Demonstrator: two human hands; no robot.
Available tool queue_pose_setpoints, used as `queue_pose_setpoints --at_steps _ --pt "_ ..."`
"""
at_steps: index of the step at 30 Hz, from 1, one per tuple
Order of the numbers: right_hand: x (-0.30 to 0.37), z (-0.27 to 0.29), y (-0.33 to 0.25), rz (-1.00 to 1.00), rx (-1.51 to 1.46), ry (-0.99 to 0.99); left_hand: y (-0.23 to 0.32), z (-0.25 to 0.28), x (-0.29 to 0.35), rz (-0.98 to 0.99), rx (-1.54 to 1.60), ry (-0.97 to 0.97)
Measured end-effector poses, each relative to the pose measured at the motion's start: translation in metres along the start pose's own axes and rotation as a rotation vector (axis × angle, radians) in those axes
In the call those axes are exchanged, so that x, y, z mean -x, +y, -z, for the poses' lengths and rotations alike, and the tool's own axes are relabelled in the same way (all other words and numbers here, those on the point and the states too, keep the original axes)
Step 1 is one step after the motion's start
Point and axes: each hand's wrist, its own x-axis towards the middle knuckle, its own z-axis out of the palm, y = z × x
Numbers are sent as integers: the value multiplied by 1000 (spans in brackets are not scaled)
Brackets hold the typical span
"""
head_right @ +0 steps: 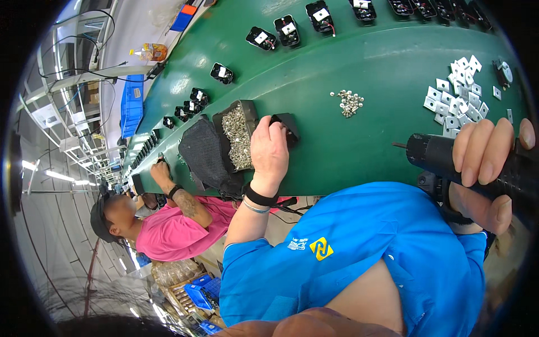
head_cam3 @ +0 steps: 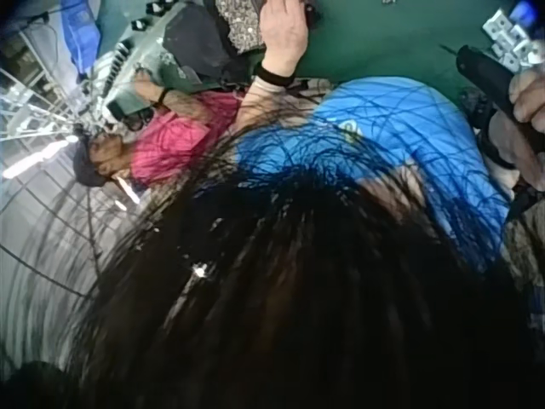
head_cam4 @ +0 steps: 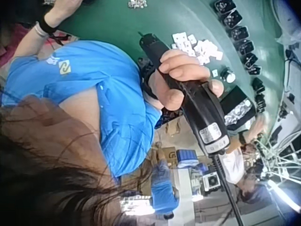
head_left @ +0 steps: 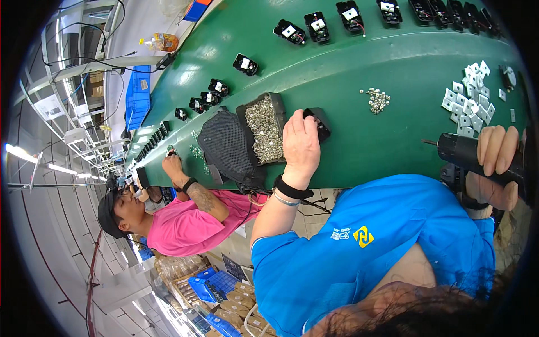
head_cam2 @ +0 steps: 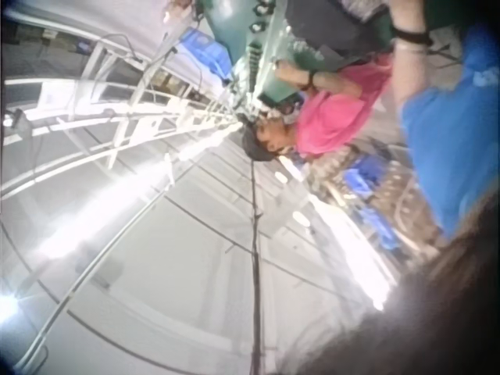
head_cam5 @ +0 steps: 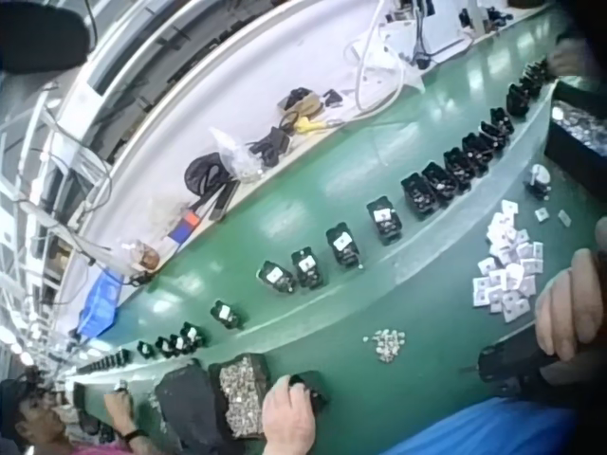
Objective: Assemble small electronic components into plastic housings using an electric screwdriver and screws.
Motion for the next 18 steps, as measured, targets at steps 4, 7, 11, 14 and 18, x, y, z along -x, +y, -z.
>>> queue_pose_setpoints --at_steps 4,7,11,14,18 --pt "0 3 -3 2 20 11 4 1 -6 90 -17 -31" --pt "0 3 0 22 11 -10 -1 3 -5 15 -31 -30" --pt "0 4 -1 3 0 19 6 13 -13 -28 -6 -29" --pt "1 6 -3 11 25 7 6 14 -15 27 70 -21" --pt "2 10 3 11 4 -9 1 21 -9 193 220 -41"
